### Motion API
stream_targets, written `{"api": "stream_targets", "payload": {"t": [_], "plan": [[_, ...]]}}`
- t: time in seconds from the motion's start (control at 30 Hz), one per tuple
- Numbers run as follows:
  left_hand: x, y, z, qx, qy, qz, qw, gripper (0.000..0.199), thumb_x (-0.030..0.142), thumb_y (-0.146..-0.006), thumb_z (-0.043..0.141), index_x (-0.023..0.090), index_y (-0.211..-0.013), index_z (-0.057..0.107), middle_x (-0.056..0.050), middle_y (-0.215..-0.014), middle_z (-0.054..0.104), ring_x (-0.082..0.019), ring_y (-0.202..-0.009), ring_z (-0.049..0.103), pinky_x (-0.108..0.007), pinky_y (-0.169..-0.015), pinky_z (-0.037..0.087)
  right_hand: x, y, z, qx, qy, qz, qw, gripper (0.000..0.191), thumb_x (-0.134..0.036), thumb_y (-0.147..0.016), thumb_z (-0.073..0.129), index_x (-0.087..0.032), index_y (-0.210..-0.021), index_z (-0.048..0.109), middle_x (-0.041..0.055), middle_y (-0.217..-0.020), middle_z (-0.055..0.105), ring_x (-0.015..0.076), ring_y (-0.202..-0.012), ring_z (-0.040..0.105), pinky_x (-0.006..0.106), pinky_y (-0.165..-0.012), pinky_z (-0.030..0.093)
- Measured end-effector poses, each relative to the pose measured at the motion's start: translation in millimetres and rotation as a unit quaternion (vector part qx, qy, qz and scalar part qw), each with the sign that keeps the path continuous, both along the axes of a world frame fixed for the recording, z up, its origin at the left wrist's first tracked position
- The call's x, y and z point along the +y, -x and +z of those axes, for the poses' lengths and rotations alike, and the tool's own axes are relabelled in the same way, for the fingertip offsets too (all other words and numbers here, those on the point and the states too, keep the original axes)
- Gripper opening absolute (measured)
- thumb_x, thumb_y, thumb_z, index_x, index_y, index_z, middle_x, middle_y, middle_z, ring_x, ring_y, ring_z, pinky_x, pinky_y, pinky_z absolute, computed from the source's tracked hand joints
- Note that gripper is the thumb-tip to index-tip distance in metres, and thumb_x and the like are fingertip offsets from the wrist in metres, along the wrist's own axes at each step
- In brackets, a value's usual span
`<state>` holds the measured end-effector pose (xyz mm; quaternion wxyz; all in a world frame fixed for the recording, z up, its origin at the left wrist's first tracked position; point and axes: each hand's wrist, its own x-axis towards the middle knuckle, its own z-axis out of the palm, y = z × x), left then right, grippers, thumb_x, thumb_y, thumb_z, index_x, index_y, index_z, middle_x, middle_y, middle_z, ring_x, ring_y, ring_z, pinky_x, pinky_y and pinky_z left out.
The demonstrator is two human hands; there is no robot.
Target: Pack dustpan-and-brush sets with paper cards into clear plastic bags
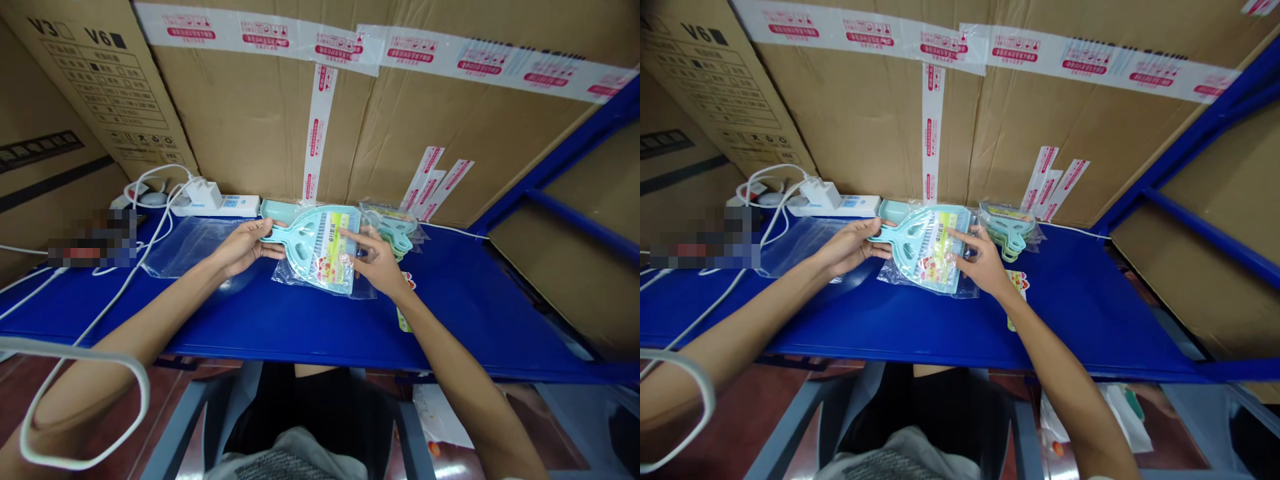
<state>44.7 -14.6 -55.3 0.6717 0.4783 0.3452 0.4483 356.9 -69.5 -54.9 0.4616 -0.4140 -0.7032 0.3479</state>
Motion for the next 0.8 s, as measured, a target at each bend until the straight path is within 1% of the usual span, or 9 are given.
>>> {"api": "stream_targets", "payload": {"t": [0.1,0.2,0.3,0.37,0.4,0.47,0.57,0.7,0.8], "plan": [[-1,-3,1.2,0.0,0.014,0.002,1.0,0.026,0.028,-0.108,0.06,0.007,-0.11,0.074,-0.014,-0.08,0.08,-0.023,-0.065,0.08,-0.033,-0.063,0.07,-2,4,2.6,0.032,0.011,-0.009,0.999,0.048,-0.042,-0.079,0.088,-0.023,-0.122,0.078,0.0105,-0.135,0.051,0.0163,-0.086,0.062,0.023,-0.046,0.057],[-2,-5,1.7,-0.005,0.025,0.014,1.0,0.023,0.027,-0.107,0.061,0.007,-0.108,0.073,-0.014,-0.082,0.08,-0.022,-0.065,0.08,-0.033,-0.063,0.07,-3,8,8.1,0.167,0.037,-0.032,0.985,0.039,-0.043,-0.081,0.087,-0.027,-0.108,0.064,0.0038,-0.121,0.059,0.0147,-0.08,0.063,0.024,-0.046,0.057],[-2,-7,1.0,-0.017,0.038,0.019,0.999,0.021,0.026,-0.106,0.063,0.008,-0.106,0.073,-0.014,-0.083,0.081,-0.023,-0.065,0.08,-0.033,-0.063,0.07,-3,8,13.1,0.297,0.108,-0.077,0.945,0.056,-0.042,-0.075,0.09,-0.031,-0.104,0.043,-0.0032,-0.105,0.065,0.0142,-0.07,0.064,0.022,-0.041,0.05],[-2,-7,0.0,-0.024,0.043,0.015,0.999,0.022,0.027,-0.106,0.064,0.007,-0.106,0.073,-0.015,-0.084,0.081,-0.023,-0.066,0.08,-0.034,-0.064,0.07,-2,7,15.1,0.329,0.18,-0.082,0.923,0.062,-0.043,-0.072,0.091,-0.032,-0.106,0.041,-0.0049,-0.096,0.068,0.0149,-0.062,0.063,0.022,-0.038,0.045],[-2,-8,-0.5,-0.026,0.042,0.013,0.999,0.022,0.028,-0.106,0.064,0.008,-0.107,0.073,-0.015,-0.085,0.081,-0.024,-0.067,0.081,-0.034,-0.064,0.07,-2,6,15.8,0.33,0.214,-0.076,0.916,0.06,-0.047,-0.074,0.089,-0.032,-0.109,0.043,-0.0043,-0.093,0.07,0.0158,-0.06,0.064,0.024,-0.039,0.045],[-2,-8,-1.6,-0.028,0.037,0.014,0.999,0.023,0.028,-0.106,0.063,0.008,-0.108,0.073,-0.015,-0.086,0.081,-0.024,-0.069,0.081,-0.035,-0.067,0.07,-2,6,17.0,0.312,0.267,-0.044,0.911,0.052,-0.055,-0.08,0.082,-0.03,-0.113,0.05,-0.0005,-0.094,0.074,0.019,-0.064,0.068,0.028,-0.044,0.051],[-1,-9,-3.4,-0.018,0.04,0.011,0.999,0.021,0.026,-0.107,0.061,0.008,-0.108,0.072,-0.015,-0.087,0.081,-0.024,-0.07,0.081,-0.036,-0.07,0.071,-5,7,17.9,0.252,0.292,-0.009,0.923,0.052,-0.056,-0.083,0.081,-0.025,-0.119,0.06,0.006,-0.1,0.079,0.0243,-0.081,0.076,0.033,-0.06,0.06],[-3,-10,-6.0,-0.009,0.046,-0.006,0.999,0.02,0.023,-0.107,0.061,0.007,-0.11,0.072,-0.015,-0.086,0.081,-0.025,-0.073,0.082,-0.039,-0.074,0.071,-6,8,14.8,0.192,0.259,-0.08,0.943,0.073,-0.038,-0.065,0.097,-0.021,-0.126,0.061,0.0074,-0.096,0.081,0.0262,-0.08,0.078,0.034,-0.064,0.061],[-6,-12,-6.5,-0.016,0.029,-0.038,0.999,0.021,0.025,-0.107,0.061,0.008,-0.114,0.072,-0.014,-0.092,0.081,-0.027,-0.082,0.083,-0.04,-0.08,0.07,-3,6,9.6,0.178,0.211,-0.116,0.954,0.074,-0.036,-0.063,0.096,-0.019,-0.128,0.065,0.0061,-0.09,0.08,0.0266,-0.079,0.078,0.036,-0.068,0.062]]}}
